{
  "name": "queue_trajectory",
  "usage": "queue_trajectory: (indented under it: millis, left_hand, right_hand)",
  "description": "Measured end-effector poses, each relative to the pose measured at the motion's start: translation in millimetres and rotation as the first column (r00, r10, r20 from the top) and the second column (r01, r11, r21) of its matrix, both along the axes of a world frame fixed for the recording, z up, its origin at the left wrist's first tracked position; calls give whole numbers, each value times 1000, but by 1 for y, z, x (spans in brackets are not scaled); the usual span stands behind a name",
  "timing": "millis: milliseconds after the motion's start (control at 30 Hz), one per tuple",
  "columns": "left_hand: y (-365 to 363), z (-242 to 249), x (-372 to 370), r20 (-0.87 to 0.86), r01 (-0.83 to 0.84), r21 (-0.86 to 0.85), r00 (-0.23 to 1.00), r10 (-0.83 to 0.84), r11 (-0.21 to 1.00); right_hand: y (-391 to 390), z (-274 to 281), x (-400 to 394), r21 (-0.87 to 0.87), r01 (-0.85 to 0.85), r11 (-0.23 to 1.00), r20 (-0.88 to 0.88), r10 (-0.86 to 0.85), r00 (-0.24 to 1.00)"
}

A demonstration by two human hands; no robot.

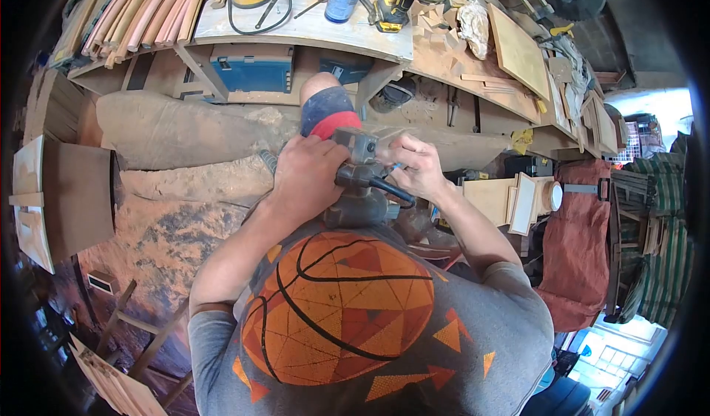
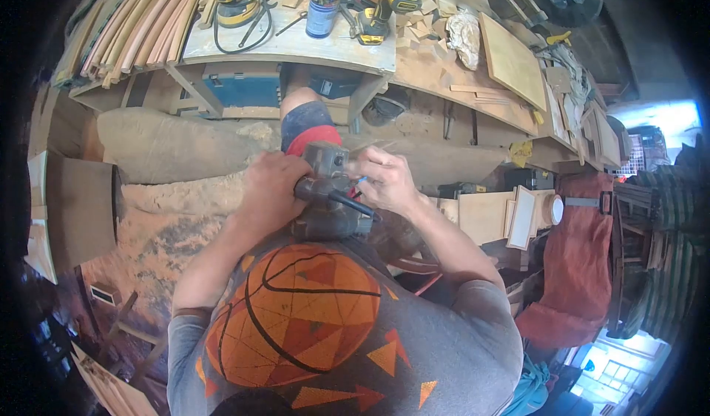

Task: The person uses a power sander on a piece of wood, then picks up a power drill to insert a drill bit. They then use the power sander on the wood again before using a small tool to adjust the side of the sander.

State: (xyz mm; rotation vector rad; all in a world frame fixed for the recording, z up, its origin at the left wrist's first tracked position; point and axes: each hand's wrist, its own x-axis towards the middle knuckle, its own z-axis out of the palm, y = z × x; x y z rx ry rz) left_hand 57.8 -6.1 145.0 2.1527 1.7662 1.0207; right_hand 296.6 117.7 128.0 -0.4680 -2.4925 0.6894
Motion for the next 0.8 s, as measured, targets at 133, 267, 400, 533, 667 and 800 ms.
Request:
queue_trajectory:
  millis: [133,267,400,533,667,800]
  left_hand:
    - [0,-1,-3,6,-12,-24,1000,12,1000]
    - [-2,4,-3,2,-13,-43,1000,13,999]
    - [-2,1,-4,30,-8,-33,1000,9,999]
    - [-2,3,-5,19,-5,-51,1000,6,999]
    - [-2,3,-2,19,-13,-48,1000,14,999]
    - [-1,5,-1,15,-4,-70,1000,5,998]
  right_hand:
    - [-10,2,-9,-43,96,994,-27,-97,995]
    - [-13,-3,-4,-81,82,993,-29,-85,996]
    - [-17,-1,-10,-93,106,990,-45,-110,993]
    - [-18,-8,-8,-77,70,995,-88,-77,993]
    - [-22,-7,-7,-128,112,985,-96,-125,988]
    - [-27,-3,-12,-188,180,965,-107,-202,973]
